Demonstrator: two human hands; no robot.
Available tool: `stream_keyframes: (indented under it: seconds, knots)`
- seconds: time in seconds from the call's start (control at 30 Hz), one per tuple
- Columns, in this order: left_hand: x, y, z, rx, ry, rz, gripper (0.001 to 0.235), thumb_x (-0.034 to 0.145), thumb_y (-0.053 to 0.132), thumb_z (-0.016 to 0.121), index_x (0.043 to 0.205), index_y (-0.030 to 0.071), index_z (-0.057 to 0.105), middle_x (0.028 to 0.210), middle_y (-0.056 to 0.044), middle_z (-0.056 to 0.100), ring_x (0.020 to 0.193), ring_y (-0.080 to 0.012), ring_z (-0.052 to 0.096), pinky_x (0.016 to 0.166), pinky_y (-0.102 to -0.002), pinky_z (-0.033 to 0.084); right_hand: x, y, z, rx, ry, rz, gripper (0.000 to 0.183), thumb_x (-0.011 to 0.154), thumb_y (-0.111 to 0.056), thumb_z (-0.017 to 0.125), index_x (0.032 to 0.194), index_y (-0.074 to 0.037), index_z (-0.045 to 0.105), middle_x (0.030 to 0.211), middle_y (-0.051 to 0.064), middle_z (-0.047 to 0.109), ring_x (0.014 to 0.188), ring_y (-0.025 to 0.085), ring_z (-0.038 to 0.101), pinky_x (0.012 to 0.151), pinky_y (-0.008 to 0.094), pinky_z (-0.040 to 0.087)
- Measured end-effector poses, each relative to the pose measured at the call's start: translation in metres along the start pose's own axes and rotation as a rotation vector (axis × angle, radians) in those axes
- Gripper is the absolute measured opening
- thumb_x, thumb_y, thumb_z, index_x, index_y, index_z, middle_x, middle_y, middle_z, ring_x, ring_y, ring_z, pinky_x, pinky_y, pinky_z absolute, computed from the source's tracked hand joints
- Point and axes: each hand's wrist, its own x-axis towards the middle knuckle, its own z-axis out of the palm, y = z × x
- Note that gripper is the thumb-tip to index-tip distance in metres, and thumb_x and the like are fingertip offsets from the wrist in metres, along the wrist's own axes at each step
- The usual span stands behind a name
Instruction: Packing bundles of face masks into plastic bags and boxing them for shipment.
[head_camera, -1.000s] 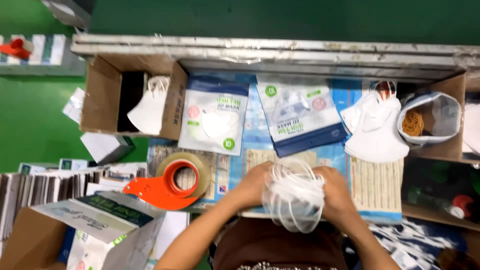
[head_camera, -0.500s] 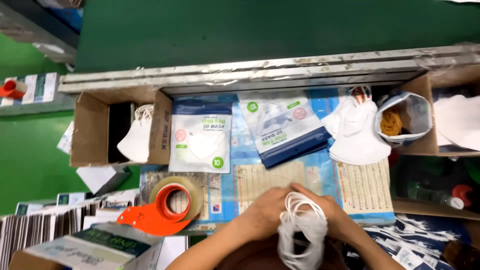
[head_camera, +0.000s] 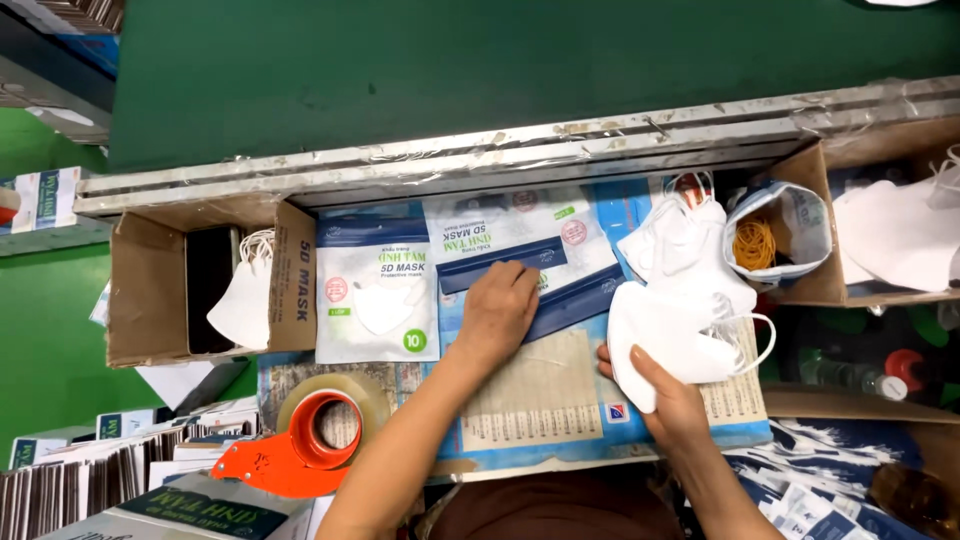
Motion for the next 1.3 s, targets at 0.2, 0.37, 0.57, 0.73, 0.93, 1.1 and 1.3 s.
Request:
stream_keyframes:
  seconds: [0.2,0.37,0.57,0.73,0.93,1.1,1.3]
  knots:
    - [0.001,-0.044,-0.003,0.233,-0.033,0.045,0.008,0.076,0.005,0.066,0.084,0.005,0.068,0.086,-0.009,0.06,0.087,-0.0279,0.061,0.075,-0.04,0.053,-0.004,-0.005,0.011,-0.069,-0.061,-0.037,0.048,0.095,-0.008,0.057,0.138,0.013,0.049,0.116,0.028,0.068,0.106,0.037,0.07,0.093,0.049,0.059]
    - [0.001,-0.061,0.008,0.32,-0.209,0.138,0.007,0.074,0.006,0.063,0.08,0.004,0.066,0.087,-0.01,0.061,0.089,-0.0261,0.062,0.074,-0.036,0.054,-0.017,-0.006,0.025,-0.159,-0.07,-0.082,0.048,0.094,-0.008,0.061,0.137,0.012,0.052,0.112,0.025,0.071,0.102,0.035,0.072,0.089,0.046,0.061]
    - [0.001,-0.071,0.023,0.321,-0.225,0.177,0.004,0.076,0.006,0.063,0.08,0.005,0.064,0.085,-0.011,0.06,0.087,-0.0272,0.062,0.073,-0.038,0.053,-0.016,0.005,0.021,-0.277,-0.035,-0.122,0.048,0.09,-0.007,0.064,0.134,0.009,0.056,0.111,0.02,0.073,0.099,0.03,0.075,0.085,0.042,0.063]
    - [0.006,-0.039,0.018,0.131,0.047,0.053,0.014,0.07,0.005,0.065,0.082,0.004,0.057,0.085,-0.015,0.055,0.084,-0.0339,0.057,0.075,-0.045,0.049,-0.014,0.003,0.018,-0.252,-0.055,-0.119,0.049,0.088,-0.005,0.065,0.136,0.003,0.057,0.116,0.018,0.072,0.098,0.028,0.072,0.082,0.043,0.062]
    - [-0.03,0.048,0.013,-0.192,-0.002,0.069,0.025,0.078,0.002,0.064,0.103,-0.002,0.059,0.097,-0.017,0.056,0.092,-0.0347,0.057,0.081,-0.043,0.05,0.005,-0.006,0.043,-0.02,-0.156,-0.069,0.046,0.087,-0.002,0.068,0.132,0.003,0.059,0.116,0.016,0.069,0.098,0.027,0.072,0.076,0.043,0.065]
    - [-0.022,0.061,-0.019,-0.167,0.1,0.026,0.019,0.087,0.004,0.069,0.104,-0.001,0.062,0.09,-0.015,0.056,0.085,-0.0333,0.058,0.076,-0.042,0.049,0.012,-0.006,0.052,-0.006,-0.19,-0.145,0.045,0.086,-0.001,0.071,0.13,0.001,0.061,0.111,0.014,0.07,0.09,0.024,0.072,0.066,0.038,0.064]
    - [-0.027,0.051,-0.012,-0.376,0.139,-0.218,0.014,0.094,0.002,0.065,0.107,-0.004,0.063,0.092,-0.016,0.061,0.082,-0.0318,0.061,0.072,-0.042,0.051,-0.006,-0.007,0.047,-0.264,-0.092,-0.267,0.035,0.087,-0.002,0.074,0.122,0.005,0.068,0.101,0.018,0.072,0.079,0.024,0.071,0.06,0.034,0.06]
